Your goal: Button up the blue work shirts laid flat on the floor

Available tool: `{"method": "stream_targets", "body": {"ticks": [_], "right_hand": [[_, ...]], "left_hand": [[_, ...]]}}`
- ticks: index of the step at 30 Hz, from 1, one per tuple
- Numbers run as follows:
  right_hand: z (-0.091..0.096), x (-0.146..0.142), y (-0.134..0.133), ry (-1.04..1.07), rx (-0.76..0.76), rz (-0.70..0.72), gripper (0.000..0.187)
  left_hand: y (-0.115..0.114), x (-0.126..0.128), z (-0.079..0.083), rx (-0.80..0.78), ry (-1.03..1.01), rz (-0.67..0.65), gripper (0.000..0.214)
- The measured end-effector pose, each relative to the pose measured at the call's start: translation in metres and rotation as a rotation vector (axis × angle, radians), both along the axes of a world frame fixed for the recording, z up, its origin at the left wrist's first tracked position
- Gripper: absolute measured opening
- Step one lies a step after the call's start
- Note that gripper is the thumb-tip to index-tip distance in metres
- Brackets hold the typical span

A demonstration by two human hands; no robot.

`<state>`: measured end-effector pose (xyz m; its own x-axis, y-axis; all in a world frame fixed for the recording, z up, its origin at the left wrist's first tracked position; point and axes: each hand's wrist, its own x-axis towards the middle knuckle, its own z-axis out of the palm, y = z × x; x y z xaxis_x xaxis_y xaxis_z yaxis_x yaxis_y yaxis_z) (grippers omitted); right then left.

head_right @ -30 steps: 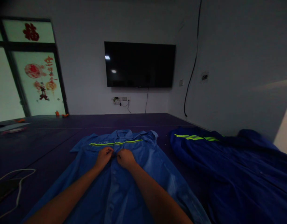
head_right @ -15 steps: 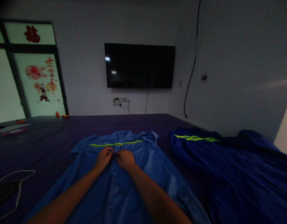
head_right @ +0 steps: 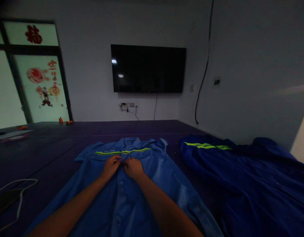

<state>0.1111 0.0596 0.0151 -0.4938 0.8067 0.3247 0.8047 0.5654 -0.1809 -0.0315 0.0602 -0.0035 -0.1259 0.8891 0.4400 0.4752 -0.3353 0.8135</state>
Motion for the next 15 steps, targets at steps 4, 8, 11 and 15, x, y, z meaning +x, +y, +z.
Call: {"method": "stream_targets", "body": {"ticks": [4, 8, 11, 15], "right_hand": [[0.0006, -0.0003, -0.0006, 0.007, -0.008, -0.002, 0.033], [0.0006, -0.0005, 0.0002, -0.016, -0.008, -0.009, 0.030], [0.0007, -0.0002, 0.0009, -0.031, -0.018, -0.010, 0.029], [0.0004, 0.0000, 0.0013, -0.028, -0.027, -0.014, 0.030]], "left_hand": [[-0.0003, 0.0009, -0.0008, 0.022, -0.010, -0.029, 0.020], [-0.0025, 0.0020, 0.0003, 0.026, -0.006, -0.047, 0.021], [-0.0032, 0.0025, 0.0014, 0.016, 0.019, -0.039, 0.021], [-0.0014, 0.0026, 0.0003, 0.006, 0.037, -0.025, 0.021]]}}
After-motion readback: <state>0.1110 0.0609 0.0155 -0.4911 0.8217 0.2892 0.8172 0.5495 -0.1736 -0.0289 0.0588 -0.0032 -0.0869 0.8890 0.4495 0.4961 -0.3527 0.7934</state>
